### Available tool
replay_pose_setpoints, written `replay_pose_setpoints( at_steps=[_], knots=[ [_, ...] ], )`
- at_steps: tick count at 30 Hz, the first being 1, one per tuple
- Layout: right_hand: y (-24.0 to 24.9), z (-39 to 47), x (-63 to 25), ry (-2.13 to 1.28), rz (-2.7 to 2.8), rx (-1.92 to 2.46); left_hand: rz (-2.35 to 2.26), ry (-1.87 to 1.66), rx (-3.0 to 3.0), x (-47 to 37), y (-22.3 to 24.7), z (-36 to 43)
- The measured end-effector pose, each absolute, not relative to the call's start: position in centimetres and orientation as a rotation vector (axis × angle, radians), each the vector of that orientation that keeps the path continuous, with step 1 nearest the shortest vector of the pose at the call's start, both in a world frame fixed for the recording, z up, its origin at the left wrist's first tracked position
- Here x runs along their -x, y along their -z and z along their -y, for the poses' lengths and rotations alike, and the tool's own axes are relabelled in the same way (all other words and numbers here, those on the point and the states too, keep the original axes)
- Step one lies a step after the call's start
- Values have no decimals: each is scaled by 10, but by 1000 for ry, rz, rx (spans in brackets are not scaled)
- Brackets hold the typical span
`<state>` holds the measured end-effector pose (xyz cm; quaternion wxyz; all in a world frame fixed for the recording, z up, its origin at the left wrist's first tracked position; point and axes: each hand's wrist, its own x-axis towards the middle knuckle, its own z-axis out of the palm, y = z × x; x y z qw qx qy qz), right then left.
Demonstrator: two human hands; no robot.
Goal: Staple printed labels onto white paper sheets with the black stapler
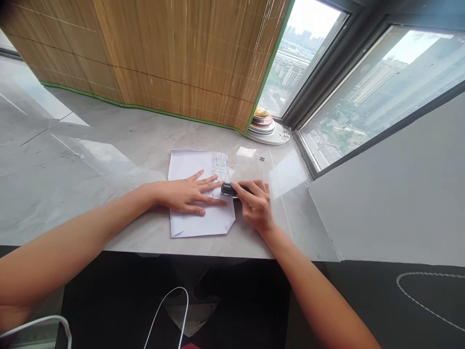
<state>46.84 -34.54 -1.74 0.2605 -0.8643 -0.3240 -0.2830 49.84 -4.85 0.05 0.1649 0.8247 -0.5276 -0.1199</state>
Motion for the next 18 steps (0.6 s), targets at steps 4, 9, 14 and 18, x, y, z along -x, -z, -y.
replay_pose_setpoints(
  at_steps=[4,9,14,18],
  knots=[
    [15,347,-472,792,697,2338,1521,352,-2331,-499,-2,48],
    [16,347,-481,792,481,2373,1527,405,-2331,-503,-6,44],
    [21,349,-488,850,287,2403,1532,434,-2329,-508,-8,40],
    [23,347,-491,799,249,2381,1537,399,-2332,-508,-6,39]
  ],
)
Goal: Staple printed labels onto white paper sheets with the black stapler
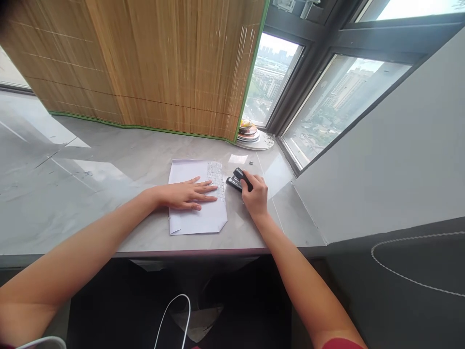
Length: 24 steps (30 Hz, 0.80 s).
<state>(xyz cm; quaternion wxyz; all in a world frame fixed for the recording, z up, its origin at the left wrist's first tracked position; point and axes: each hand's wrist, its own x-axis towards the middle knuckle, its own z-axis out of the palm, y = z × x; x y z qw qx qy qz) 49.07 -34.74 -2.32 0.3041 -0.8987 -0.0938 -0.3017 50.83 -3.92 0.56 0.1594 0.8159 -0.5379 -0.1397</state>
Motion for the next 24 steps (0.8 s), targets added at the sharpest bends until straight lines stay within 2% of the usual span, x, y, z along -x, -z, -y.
replay_pose_setpoints(
  at_steps=[6,17,21,24],
  knots=[
    [20,343,-486,590,144,2522,1548,344,-2320,-508,-4,34],
    [17,339,-483,579,-1,2629,1493,348,-2325,-510,-6,28],
    [4,322,-482,594,-62,2538,1516,314,-2329,-508,-6,31],
    [-8,291,-484,518,-72,2451,1518,130,-2213,-510,-6,31]
  ],
)
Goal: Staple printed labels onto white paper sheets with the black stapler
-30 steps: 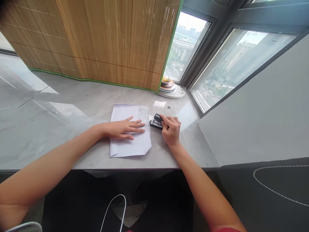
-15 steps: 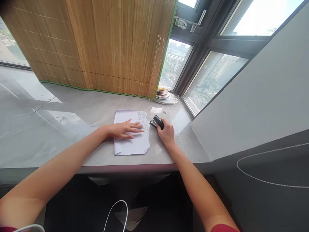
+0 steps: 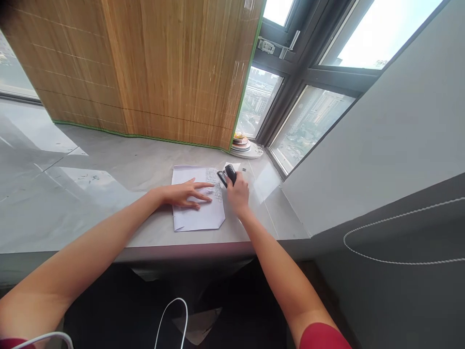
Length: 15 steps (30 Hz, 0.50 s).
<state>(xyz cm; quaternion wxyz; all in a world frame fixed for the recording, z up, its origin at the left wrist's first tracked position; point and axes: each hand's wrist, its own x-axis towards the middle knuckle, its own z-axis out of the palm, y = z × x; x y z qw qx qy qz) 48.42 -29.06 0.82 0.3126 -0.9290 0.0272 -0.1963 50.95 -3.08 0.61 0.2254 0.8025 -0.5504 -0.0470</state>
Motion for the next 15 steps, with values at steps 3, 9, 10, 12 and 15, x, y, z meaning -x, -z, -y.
replay_pose_setpoints(
  at_steps=[3,9,10,12,15],
  knots=[
    [-14,249,-488,402,-63,2456,1232,-326,-2130,-516,-8,23],
    [-12,178,-485,221,205,2611,645,-870,-2158,-537,-5,-7],
    [-11,173,-483,219,244,2639,626,-876,-2159,-539,-4,-10],
    [-10,174,-479,243,285,2686,598,-864,-2157,-540,-3,-13],
    [-6,203,-475,284,261,2720,553,-814,-2156,-539,-2,-12]
  ],
)
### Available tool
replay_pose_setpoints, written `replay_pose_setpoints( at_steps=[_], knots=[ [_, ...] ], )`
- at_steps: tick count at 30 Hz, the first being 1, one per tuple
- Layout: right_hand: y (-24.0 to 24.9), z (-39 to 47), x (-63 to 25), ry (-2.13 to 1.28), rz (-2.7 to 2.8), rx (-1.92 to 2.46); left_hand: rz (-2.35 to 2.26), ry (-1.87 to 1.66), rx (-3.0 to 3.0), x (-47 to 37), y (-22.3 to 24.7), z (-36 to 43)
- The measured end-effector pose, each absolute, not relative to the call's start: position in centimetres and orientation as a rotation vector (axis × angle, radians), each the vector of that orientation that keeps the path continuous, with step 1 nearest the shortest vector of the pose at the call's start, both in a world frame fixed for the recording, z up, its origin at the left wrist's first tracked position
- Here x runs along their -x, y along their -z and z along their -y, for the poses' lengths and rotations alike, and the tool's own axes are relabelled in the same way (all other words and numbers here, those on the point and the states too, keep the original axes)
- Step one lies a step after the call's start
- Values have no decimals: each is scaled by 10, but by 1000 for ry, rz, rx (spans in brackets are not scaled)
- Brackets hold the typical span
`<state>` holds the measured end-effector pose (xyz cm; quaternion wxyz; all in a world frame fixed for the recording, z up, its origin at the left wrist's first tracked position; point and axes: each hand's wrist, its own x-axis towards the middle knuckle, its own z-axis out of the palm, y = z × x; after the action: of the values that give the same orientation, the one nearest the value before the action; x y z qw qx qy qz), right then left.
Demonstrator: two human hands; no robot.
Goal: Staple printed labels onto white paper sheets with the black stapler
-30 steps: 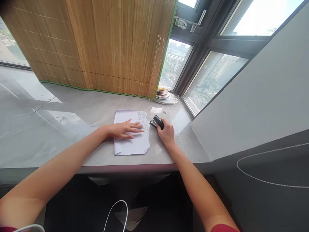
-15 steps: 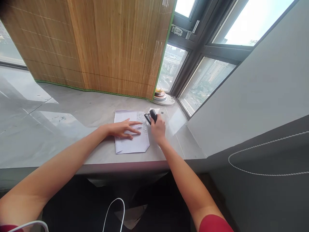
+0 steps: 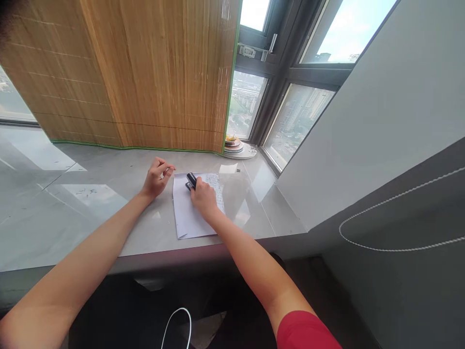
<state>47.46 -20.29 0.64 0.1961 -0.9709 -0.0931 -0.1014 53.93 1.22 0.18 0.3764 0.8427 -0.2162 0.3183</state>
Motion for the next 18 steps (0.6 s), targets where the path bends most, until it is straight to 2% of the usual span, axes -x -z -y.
replay_pose_setpoints(
  at_steps=[8,11,15,18],
  knots=[
    [9,337,-460,514,-95,2697,485,-699,-2131,-545,6,2],
    [10,350,-456,508,-99,2697,536,-622,-2186,-544,7,3],
    [8,351,-453,468,-72,2701,570,-700,-2194,-538,4,-1],
    [4,362,-466,603,-129,2612,544,-762,-2177,-535,3,-4]
  ],
)
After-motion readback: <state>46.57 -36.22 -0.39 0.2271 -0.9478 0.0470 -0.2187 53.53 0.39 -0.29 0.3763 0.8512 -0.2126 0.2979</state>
